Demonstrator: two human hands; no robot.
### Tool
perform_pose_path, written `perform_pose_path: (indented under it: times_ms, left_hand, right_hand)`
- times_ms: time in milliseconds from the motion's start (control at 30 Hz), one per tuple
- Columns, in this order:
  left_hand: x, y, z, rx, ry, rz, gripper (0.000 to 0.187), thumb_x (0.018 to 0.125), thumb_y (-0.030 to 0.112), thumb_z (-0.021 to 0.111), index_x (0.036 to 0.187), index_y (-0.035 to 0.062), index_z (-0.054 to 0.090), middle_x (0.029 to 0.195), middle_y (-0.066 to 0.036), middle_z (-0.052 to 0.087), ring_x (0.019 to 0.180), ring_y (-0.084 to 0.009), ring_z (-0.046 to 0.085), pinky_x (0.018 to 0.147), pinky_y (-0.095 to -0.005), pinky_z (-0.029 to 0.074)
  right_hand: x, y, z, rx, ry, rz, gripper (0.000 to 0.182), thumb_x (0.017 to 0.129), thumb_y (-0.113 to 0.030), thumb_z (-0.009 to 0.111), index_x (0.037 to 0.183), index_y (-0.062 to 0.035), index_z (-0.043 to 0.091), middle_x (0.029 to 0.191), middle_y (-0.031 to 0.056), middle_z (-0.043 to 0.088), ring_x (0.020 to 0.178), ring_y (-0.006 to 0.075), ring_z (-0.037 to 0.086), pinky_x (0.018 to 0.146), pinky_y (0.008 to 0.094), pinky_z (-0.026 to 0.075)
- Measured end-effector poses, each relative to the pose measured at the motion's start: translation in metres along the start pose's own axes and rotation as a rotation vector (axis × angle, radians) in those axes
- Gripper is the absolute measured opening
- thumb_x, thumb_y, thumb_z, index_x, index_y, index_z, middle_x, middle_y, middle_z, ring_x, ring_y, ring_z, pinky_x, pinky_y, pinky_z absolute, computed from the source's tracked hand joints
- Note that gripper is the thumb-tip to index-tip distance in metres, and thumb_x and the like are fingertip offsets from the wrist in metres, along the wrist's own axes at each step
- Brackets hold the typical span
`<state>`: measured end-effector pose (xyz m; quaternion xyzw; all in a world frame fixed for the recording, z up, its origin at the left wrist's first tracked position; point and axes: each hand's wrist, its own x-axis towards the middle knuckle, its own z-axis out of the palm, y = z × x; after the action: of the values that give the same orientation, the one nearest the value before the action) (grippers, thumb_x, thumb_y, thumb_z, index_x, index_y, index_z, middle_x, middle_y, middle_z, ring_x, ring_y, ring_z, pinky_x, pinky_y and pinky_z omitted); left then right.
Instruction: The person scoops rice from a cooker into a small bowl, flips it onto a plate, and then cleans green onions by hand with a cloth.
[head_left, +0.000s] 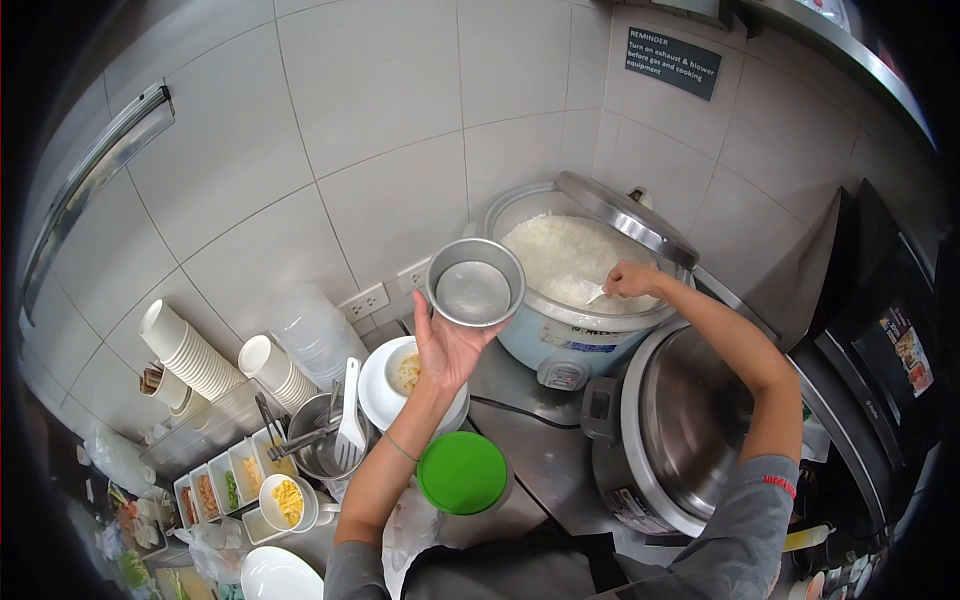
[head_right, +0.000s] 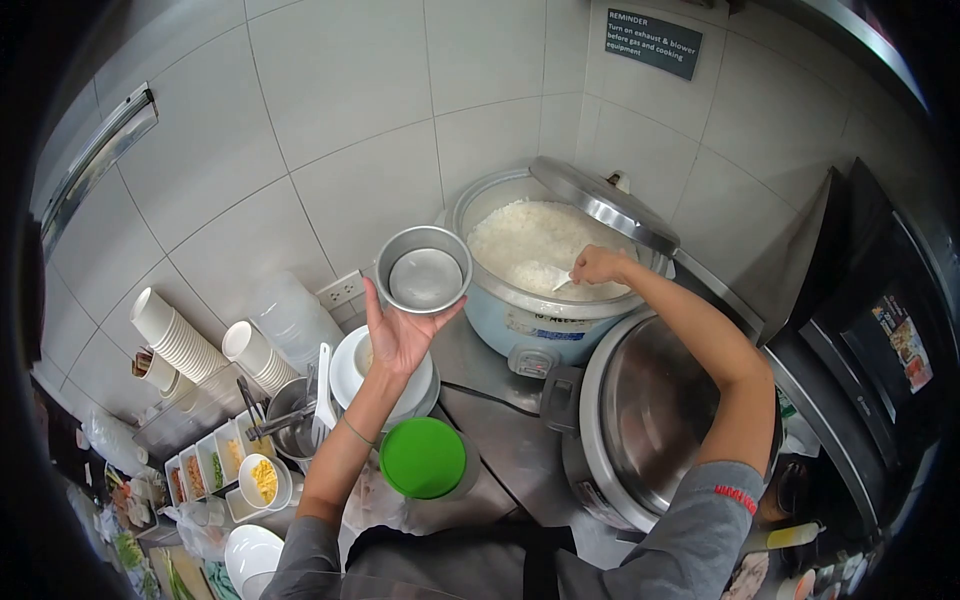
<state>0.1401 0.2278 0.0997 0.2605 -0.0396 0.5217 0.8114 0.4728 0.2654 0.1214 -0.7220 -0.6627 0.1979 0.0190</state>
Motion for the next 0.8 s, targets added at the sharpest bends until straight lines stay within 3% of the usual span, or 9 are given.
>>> perform_pose_path:
  times_ms: [100, 200, 333, 433, 467, 567, 600, 667, 800]
  left_hand:
    - [0.011, -0.002, -0.005, 0.023, -0.023, -0.011, 0.077, 0.082, 0.056, 0.046, 0.135, 0.0065, 0.021, 0.137, -0.017, 0.029, 0.126, -0.0364, 0.031, 0.101, -0.0572, 0.027]
    - [0.028, -0.008, -0.006, 0.076, -0.030, -0.020, 0.073, 0.083, 0.050, 0.049, 0.134, 0.0053, 0.023, 0.137, -0.017, 0.030, 0.125, -0.0360, 0.033, 0.100, -0.0558, 0.029]
    - [0.052, -0.028, 0.016, 0.230, 0.124, -0.051, 0.071, 0.079, 0.041, 0.059, 0.135, 0.0189, 0.021, 0.136, -0.011, 0.030, 0.123, -0.0320, 0.034, 0.097, -0.0553, 0.031]
    - [0.077, -0.060, 0.029, 0.272, 0.275, -0.032, 0.078, 0.074, 0.043, 0.065, 0.134, 0.0279, 0.018, 0.135, -0.008, 0.029, 0.123, -0.0293, 0.033, 0.096, -0.0554, 0.028]
    - [0.087, -0.068, 0.031, 0.258, 0.312, -0.031, 0.081, 0.072, 0.044, 0.067, 0.134, 0.0306, 0.017, 0.135, -0.007, 0.029, 0.123, -0.0286, 0.033, 0.096, -0.0555, 0.027]
    - [0.107, -0.082, 0.037, 0.170, 0.385, -0.027, 0.084, 0.070, 0.054, 0.066, 0.134, 0.0258, 0.020, 0.135, -0.007, 0.030, 0.123, -0.0290, 0.032, 0.097, -0.0552, 0.025]
    - [0.112, -0.079, 0.033, 0.094, 0.278, -0.083, 0.094, 0.070, 0.058, 0.063, 0.137, 0.0246, 0.007, 0.139, -0.010, 0.022, 0.126, -0.0300, 0.026, 0.097, -0.0578, 0.023]
    - [0.109, -0.079, 0.023, 0.064, 0.186, -0.096, 0.089, 0.071, 0.063, 0.058, 0.136, 0.0197, 0.016, 0.136, -0.011, 0.027, 0.125, -0.0291, 0.029, 0.098, -0.0561, 0.023]
    - [0.093, -0.062, 0.020, 0.055, 0.176, -0.112, 0.086, 0.072, 0.067, 0.053, 0.134, 0.0132, 0.025, 0.134, -0.014, 0.033, 0.123, -0.0321, 0.034, 0.098, -0.0555, 0.030]
  right_hand:
    - [0.008, 0.019, -0.007, 0.301, -0.033, -0.027, 0.021, 0.077, -0.024, 0.061, 0.078, -0.0044, 0.068, 0.067, 0.0061, 0.060, 0.065, 0.0149, 0.056, 0.063, 0.0348, 0.043]
    - [-0.003, 0.016, -0.030, 0.300, 0.100, -0.053, 0.022, 0.077, -0.022, 0.061, 0.077, -0.0004, 0.067, 0.063, 0.0065, 0.058, 0.055, 0.0130, 0.052, 0.047, 0.0261, 0.040]
    - [-0.010, 0.005, -0.058, 0.377, 0.240, -0.085, 0.020, 0.078, -0.020, 0.060, 0.075, -0.0009, 0.066, 0.062, 0.0055, 0.057, 0.057, 0.0113, 0.052, 0.051, 0.0276, 0.041]
    - [-0.025, -0.021, -0.072, 0.333, 0.267, -0.158, 0.018, 0.079, -0.017, 0.060, 0.080, 0.0008, 0.063, 0.067, 0.0103, 0.060, 0.062, 0.0189, 0.059, 0.055, 0.0332, 0.045]
    - [-0.032, -0.032, -0.068, 0.193, 0.402, -0.194, 0.019, 0.079, -0.017, 0.059, 0.082, 0.0014, 0.061, 0.070, 0.0126, 0.061, 0.065, 0.0235, 0.059, 0.057, 0.0359, 0.046]
    - [-0.061, -0.066, -0.041, -0.128, 0.695, -0.303, 0.020, 0.081, -0.016, 0.057, 0.090, 0.0022, 0.057, 0.079, 0.0188, 0.061, 0.074, 0.0355, 0.060, 0.063, 0.0434, 0.047]
    - [-0.070, -0.076, -0.035, -0.162, 0.723, -0.343, 0.021, 0.081, -0.016, 0.056, 0.093, 0.0018, 0.056, 0.082, 0.0204, 0.060, 0.077, 0.0384, 0.059, 0.065, 0.0454, 0.047]
    - [-0.074, -0.078, -0.036, -0.133, 0.808, -0.423, 0.019, 0.081, -0.016, 0.054, 0.092, -0.0007, 0.056, 0.085, 0.0216, 0.060, 0.079, 0.0405, 0.058, 0.069, 0.0474, 0.046]
    - [-0.054, -0.060, -0.065, 0.108, 0.646, -0.243, 0.019, 0.083, -0.018, 0.052, 0.092, -0.0017, 0.056, 0.083, 0.0190, 0.061, 0.079, 0.0406, 0.058, 0.069, 0.0458, 0.046]
